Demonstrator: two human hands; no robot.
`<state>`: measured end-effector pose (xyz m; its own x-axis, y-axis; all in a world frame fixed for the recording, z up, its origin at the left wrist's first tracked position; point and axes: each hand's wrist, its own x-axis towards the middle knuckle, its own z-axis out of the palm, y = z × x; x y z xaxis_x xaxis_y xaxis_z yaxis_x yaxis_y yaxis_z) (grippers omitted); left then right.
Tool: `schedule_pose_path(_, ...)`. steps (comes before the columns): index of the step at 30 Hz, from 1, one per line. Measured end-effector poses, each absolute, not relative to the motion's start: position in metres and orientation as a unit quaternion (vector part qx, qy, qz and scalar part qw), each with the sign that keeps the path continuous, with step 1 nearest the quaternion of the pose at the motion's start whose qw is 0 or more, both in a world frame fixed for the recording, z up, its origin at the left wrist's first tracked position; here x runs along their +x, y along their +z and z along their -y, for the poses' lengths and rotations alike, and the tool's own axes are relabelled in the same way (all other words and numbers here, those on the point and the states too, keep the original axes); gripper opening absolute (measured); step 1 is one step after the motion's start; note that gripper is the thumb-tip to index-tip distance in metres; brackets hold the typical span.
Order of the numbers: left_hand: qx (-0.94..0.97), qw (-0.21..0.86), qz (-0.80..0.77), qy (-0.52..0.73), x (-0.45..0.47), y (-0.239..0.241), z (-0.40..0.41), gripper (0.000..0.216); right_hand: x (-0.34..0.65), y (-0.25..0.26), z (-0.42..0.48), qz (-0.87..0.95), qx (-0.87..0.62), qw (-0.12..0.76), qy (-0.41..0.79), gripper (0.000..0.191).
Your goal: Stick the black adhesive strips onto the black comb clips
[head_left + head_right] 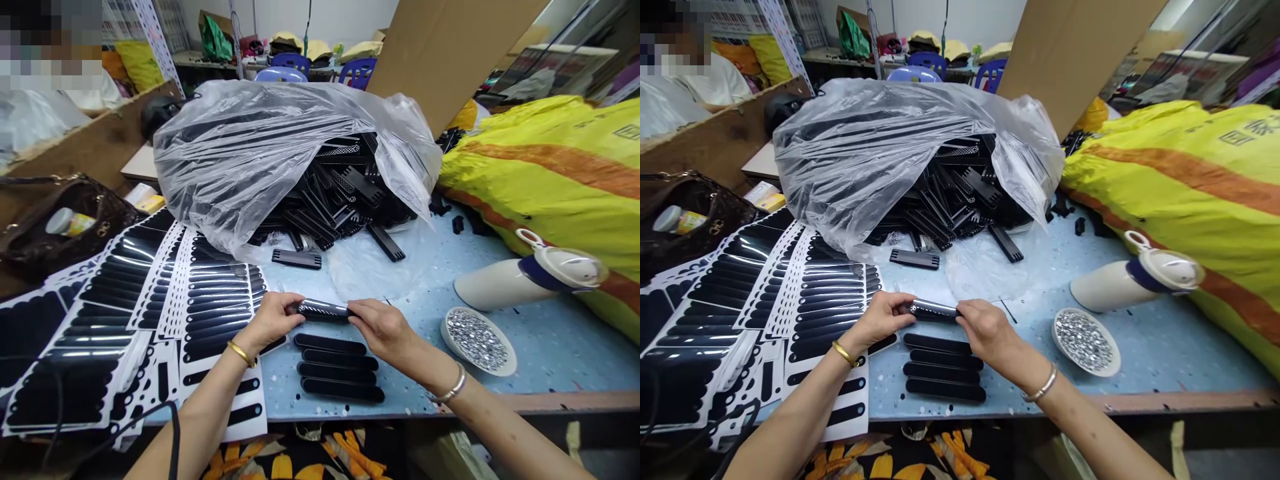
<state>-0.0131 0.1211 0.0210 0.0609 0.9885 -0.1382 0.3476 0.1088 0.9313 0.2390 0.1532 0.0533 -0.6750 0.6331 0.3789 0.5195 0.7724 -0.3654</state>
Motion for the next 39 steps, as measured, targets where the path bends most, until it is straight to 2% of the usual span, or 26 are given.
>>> schedule_pose_path(2,0.545,0.475,-0.591,0.357,-0.0138,0.0221,-0.1207,0.033,0.2378,0.0520,-0.1507,0.912,-0.311,0.251,0.094,0.023)
schedule_pose_path(12,0.551,0.470,-0.596,0.348,-0.0141,0.0253,-0.1219,0.016,0.2373,0.0533,-0.1548,0.934,-0.274,0.221,0.068,0.019)
schedule_pose_path(20,0.554,0.469,-0.594,0.347,-0.0148,0.0276,-0.1215,0.017,0.2372,0.0556,-0.1552,0.942,-0.283,0.172,0.062,0.020)
schedule_pose_path(39,0.565,0.467,-0.582,0.354,-0.0161,0.0251,-0.1205,0.014,0.2325,0.0580,-0.1591,0.952,-0.279,0.119,0.039,0.022)
